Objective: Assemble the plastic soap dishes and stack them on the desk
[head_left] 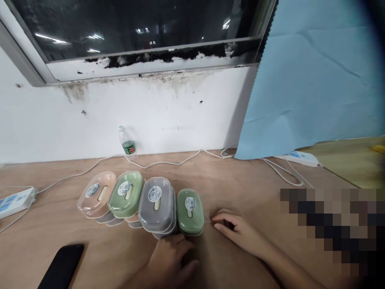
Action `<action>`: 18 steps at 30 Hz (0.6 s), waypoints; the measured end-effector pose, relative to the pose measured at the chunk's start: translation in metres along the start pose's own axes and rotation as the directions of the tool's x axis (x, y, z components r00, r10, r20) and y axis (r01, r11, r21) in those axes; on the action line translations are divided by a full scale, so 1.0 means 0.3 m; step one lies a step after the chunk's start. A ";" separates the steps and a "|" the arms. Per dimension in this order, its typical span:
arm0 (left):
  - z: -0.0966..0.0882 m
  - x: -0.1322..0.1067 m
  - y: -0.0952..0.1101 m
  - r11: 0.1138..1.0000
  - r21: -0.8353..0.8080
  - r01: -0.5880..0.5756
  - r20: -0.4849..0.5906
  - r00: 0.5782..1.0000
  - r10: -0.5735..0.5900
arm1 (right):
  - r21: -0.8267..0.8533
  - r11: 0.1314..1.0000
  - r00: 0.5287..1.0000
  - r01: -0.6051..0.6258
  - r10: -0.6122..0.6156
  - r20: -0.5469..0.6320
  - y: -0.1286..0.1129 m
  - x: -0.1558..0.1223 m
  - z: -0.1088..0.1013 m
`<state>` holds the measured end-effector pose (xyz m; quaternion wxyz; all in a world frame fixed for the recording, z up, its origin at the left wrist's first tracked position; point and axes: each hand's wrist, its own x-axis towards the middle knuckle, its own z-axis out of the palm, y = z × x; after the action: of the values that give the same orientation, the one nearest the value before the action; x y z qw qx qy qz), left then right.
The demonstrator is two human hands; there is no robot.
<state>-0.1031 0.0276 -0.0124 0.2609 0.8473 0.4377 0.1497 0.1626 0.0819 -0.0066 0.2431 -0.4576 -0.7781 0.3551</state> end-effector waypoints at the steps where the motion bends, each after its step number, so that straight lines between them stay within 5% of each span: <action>1: 0.000 0.002 -0.002 1.000 -0.003 0.004 0.005 1.000 -0.004 | 0.001 1.000 1.000 -0.001 0.001 -0.007 0.002 0.002 -0.004; 11: -0.034 -0.008 0.012 0.999 -0.030 -0.015 -0.004 1.000 0.015 | -0.107 0.993 0.990 -0.049 0.034 -0.137 0.020 -0.006 0.025; 18: -0.032 -0.016 0.034 0.998 -0.059 -0.022 -0.090 0.996 0.017 | -0.327 0.931 0.974 0.165 -0.206 -0.094 0.010 0.062 0.096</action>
<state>-0.1037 0.0217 0.0013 0.2649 0.8357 0.4361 0.2030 0.1352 0.0897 -0.0260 0.2478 -0.4368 -0.8476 0.1711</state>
